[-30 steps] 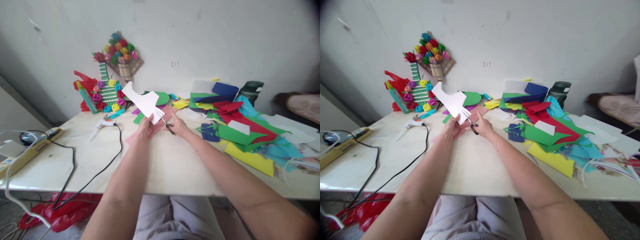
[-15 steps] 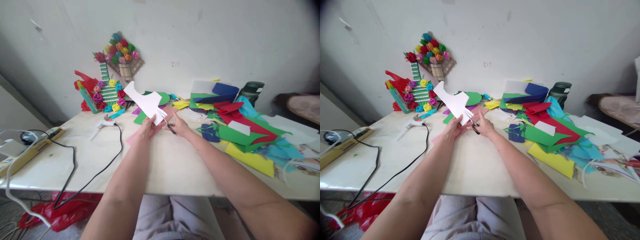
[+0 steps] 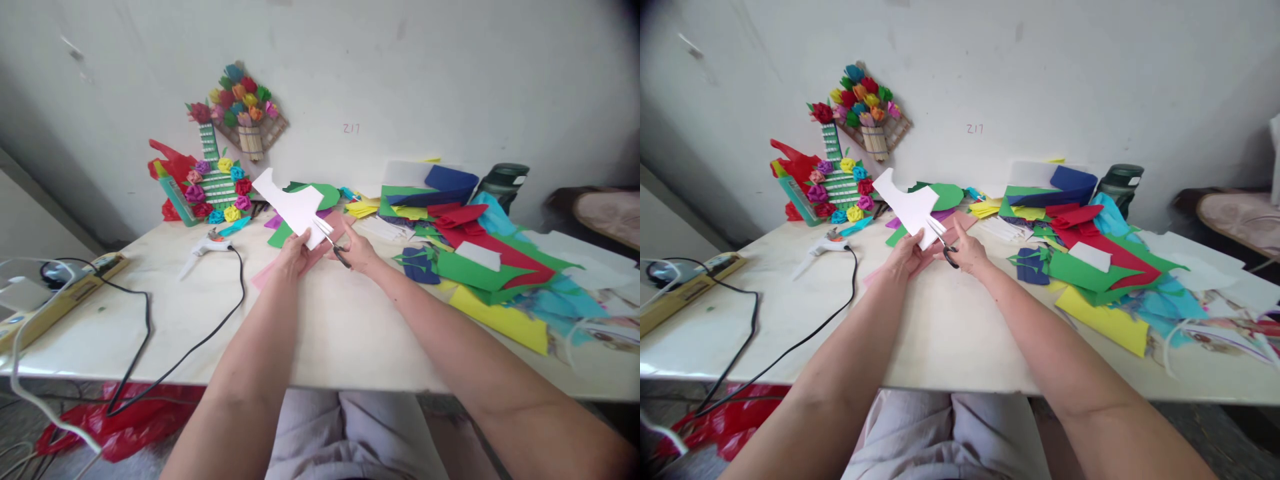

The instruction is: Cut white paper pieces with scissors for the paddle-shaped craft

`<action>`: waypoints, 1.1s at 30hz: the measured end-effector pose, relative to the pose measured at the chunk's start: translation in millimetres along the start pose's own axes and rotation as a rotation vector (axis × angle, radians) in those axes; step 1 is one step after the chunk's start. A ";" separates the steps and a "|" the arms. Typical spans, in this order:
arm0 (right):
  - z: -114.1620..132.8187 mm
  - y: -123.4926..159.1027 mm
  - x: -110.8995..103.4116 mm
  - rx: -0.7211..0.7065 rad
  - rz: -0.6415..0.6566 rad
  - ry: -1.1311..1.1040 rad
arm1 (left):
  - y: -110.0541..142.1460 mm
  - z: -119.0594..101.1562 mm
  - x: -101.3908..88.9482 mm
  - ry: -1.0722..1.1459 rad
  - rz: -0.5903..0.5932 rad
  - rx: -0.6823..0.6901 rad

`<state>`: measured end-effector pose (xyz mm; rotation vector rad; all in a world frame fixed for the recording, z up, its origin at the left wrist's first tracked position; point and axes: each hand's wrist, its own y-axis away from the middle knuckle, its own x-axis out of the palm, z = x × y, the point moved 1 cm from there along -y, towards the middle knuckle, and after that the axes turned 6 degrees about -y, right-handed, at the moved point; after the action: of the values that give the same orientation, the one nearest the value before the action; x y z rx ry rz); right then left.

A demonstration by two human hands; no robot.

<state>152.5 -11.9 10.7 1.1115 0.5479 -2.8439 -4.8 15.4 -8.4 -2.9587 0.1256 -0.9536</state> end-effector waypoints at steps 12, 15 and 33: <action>-0.2 2.2 -0.8 -0.052 -0.005 0.088 | -6.2 -0.6 -1.7 0.066 -0.134 0.116; -2.8 1.9 -0.2 -0.065 -0.003 0.111 | -9.7 0.5 -4.2 0.055 -0.156 0.116; -8.8 -1.2 -2.0 -0.028 0.015 0.220 | 5.5 0.1 11.6 0.050 -0.027 0.050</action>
<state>159.5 -7.9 6.4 1.4265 0.5852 -2.7092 4.3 8.9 -2.0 -2.8992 0.0621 -1.0189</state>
